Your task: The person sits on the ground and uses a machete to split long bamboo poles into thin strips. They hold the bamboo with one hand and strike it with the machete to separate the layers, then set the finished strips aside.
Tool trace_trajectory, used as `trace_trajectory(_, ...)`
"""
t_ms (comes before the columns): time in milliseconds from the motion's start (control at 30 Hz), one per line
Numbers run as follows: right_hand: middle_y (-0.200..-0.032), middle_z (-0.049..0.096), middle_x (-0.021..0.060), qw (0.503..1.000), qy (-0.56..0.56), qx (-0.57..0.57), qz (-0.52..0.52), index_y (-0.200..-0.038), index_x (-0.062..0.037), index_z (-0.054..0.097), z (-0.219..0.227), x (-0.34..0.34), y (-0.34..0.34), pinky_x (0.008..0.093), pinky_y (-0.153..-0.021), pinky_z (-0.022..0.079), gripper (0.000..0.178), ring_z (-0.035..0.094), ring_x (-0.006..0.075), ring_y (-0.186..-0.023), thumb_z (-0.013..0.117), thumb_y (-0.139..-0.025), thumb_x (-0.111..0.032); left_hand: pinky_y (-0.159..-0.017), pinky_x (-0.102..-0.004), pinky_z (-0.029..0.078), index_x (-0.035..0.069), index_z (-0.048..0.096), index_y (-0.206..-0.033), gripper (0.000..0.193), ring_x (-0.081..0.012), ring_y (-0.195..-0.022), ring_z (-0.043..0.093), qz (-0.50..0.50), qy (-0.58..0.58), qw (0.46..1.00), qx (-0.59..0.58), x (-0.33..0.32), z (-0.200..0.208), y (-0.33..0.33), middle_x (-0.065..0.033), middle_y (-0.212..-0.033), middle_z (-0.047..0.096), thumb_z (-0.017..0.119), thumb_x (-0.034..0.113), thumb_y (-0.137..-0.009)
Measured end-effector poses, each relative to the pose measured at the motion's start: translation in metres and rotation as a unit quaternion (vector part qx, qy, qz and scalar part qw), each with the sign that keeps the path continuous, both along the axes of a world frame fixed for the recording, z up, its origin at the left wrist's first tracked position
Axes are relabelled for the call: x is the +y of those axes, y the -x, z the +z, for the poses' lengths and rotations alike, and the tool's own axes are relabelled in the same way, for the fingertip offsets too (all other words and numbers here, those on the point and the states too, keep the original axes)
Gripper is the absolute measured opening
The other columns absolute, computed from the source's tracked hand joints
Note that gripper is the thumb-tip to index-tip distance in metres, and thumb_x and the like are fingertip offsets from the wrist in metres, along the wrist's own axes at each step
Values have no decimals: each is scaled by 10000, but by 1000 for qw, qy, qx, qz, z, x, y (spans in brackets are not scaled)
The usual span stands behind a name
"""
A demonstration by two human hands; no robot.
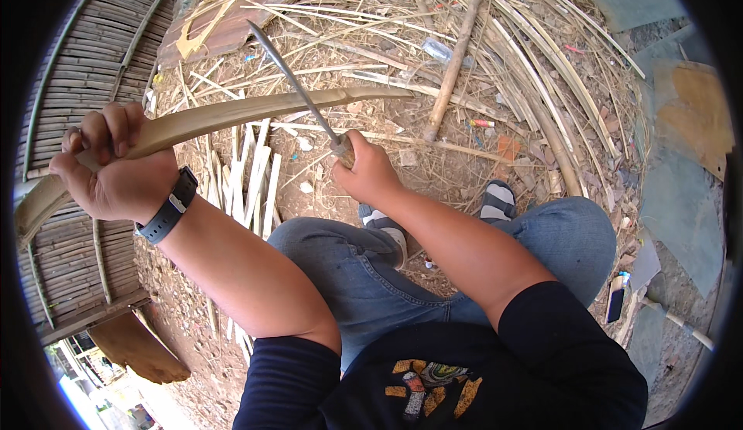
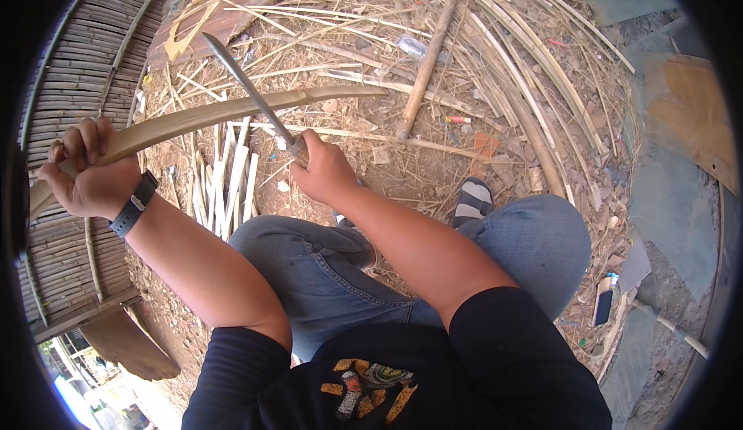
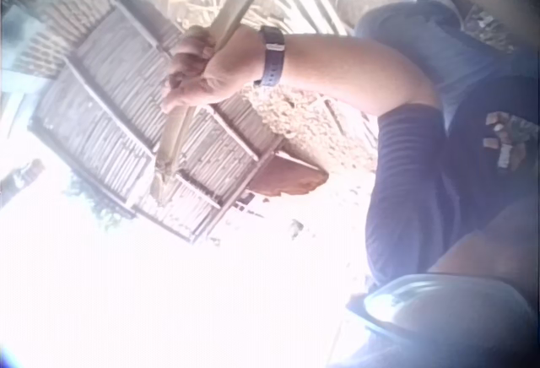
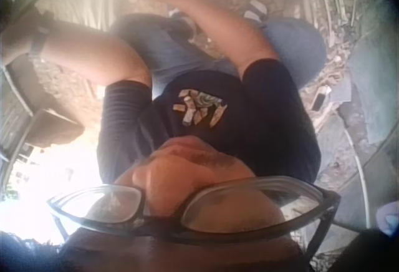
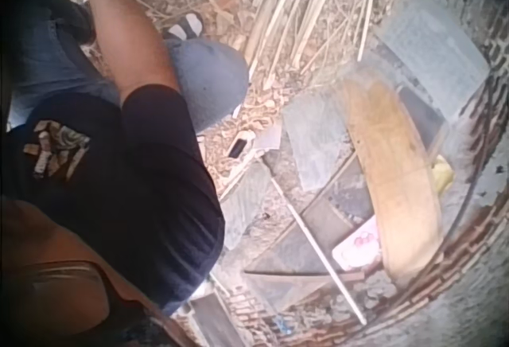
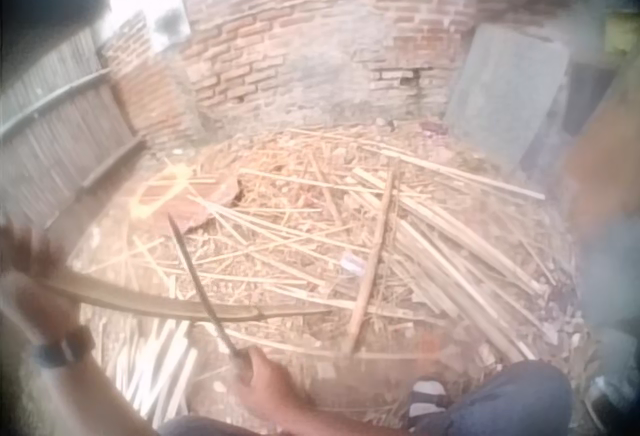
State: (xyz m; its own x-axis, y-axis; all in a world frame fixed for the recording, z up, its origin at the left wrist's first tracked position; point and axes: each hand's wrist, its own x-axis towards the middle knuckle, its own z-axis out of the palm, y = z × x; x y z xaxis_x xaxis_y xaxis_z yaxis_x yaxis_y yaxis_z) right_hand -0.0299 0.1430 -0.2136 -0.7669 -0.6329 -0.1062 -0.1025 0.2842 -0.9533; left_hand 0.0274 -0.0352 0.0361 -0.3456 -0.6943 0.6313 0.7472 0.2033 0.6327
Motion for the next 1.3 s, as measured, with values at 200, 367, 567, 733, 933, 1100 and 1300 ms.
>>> trace_trajectory(200,-897,692,262,997,-55,-29,-51,-1272,45,563,-16,6,11,446,-758,542,525,698,388,-838,685,-812,-178,-553,-283,233,192,574,-820,333,-111,-527,302,-110,23,994,-15,-22,-3,-11,50,-611,360,668,496,-918)
trace_trajectory(367,-839,682,225,996,76,4,49,-1179,14,584,32,-5,9,431,-703,512,421,675,343,-752,681,-826,-192,-572,-284,232,195,581,-832,333,-104,-540,302,-189,38,981,-30,-22,-3,-16,57,-606,360,663,507,-917)
trace_trajectory(567,-830,686,204,998,53,-31,8,-1195,11,590,-19,2,18,415,-689,514,447,666,313,-722,712,-818,-196,-577,-294,232,173,555,-806,346,-112,-548,292,-169,17,985,-26,-11,0,-13,54,-604,352,766,447,-821)
trace_trajectory(733,-968,696,249,994,-52,-83,-58,-1229,10,586,-73,17,27,450,-836,535,492,686,407,-949,695,-808,-221,-577,-285,225,196,585,-848,334,-110,-555,276,-175,30,984,-29,-22,-2,-12,59,-614,349,681,512,-902)
trace_trajectory(933,-820,669,173,996,13,-91,-22,-1230,4,577,-8,2,20,418,-699,510,479,656,292,-729,693,-815,-204,-578,-292,230,181,583,-820,335,-111,-552,288,-184,24,982,-29,-10,0,-9,56,-610,353,756,467,-834)
trace_trajectory(1100,-902,697,246,998,61,11,4,-1224,43,566,-12,-4,12,426,-752,532,479,700,360,-822,692,-835,-208,-579,-296,231,165,582,-804,344,-114,-548,280,-180,25,983,-30,-7,2,-8,51,-605,347,783,444,-806)
trace_trajectory(1300,-923,694,268,993,-76,-5,-88,-1165,16,581,-87,27,20,482,-788,533,444,689,430,-888,715,-811,-217,-582,-290,228,171,629,-868,298,-107,-549,290,-185,43,981,-26,-15,0,-9,54,-620,357,653,463,-922)
